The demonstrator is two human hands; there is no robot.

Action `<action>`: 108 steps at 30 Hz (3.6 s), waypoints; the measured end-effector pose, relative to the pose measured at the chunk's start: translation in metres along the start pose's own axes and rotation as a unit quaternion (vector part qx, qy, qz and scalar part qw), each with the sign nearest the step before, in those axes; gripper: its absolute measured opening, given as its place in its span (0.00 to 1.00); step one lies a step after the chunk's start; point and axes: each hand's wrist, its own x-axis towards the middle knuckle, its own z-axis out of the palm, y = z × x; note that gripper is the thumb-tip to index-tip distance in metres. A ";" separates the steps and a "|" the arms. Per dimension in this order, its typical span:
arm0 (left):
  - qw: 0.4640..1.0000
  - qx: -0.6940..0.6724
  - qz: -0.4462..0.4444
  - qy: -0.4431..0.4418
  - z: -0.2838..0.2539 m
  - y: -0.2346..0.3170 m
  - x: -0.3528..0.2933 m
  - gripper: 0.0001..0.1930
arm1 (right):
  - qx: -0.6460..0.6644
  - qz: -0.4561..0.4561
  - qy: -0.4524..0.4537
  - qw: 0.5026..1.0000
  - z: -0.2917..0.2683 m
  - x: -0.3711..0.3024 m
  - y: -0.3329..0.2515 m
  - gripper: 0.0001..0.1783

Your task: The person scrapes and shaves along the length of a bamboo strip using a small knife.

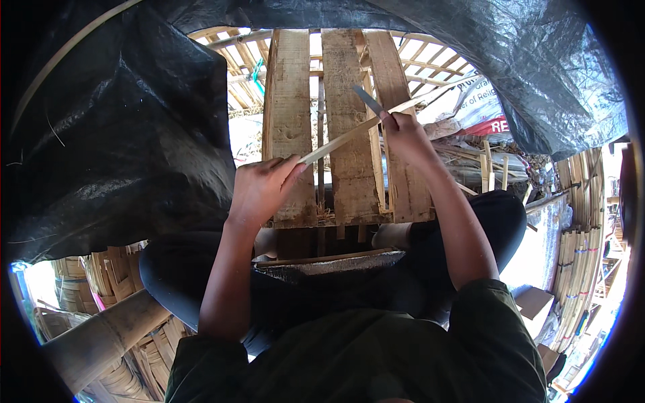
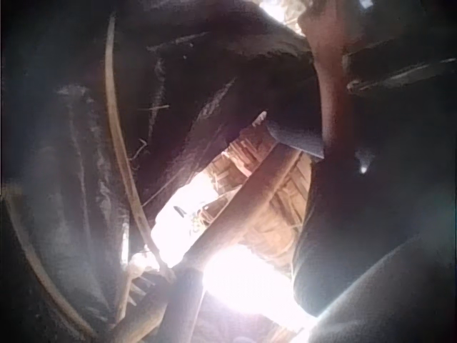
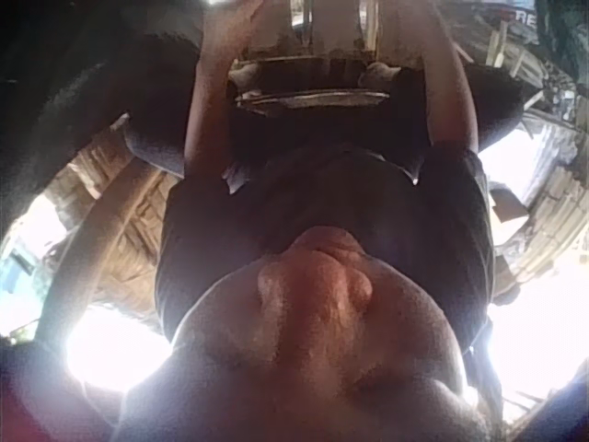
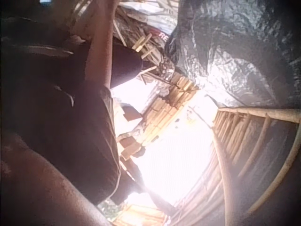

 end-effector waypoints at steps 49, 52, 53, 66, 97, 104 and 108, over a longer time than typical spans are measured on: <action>0.988 -0.072 -0.134 -0.036 -0.024 -0.002 0.027 0.11 | -0.038 -0.126 -0.109 0.985 -0.036 -0.088 -0.044 0.12; 0.987 -0.075 -0.137 -0.048 -0.024 0.001 0.032 0.10 | -0.095 -0.170 -0.131 0.972 -0.019 -0.115 -0.046 0.13; 0.987 -0.074 -0.137 -0.049 -0.024 0.001 0.031 0.10 | -0.093 -0.169 -0.131 0.972 -0.013 -0.116 -0.041 0.13; 0.988 -0.077 -0.133 -0.037 -0.022 0.005 0.025 0.10 | -0.021 0.005 -0.143 0.990 -0.083 -0.045 0.032 0.13; 0.994 -0.016 -0.043 -0.094 -0.014 -0.009 0.009 0.09 | 0.018 0.116 0.063 0.991 -0.030 0.036 0.038 0.26; 0.994 -0.071 -0.058 -0.067 -0.005 -0.018 0.003 0.09 | -0.070 0.031 0.076 0.994 -0.010 0.038 0.014 0.31; 0.983 -0.096 -0.102 -0.118 -0.004 -0.019 0.008 0.09 | -0.062 0.038 0.009 0.997 0.008 0.010 -0.004 0.28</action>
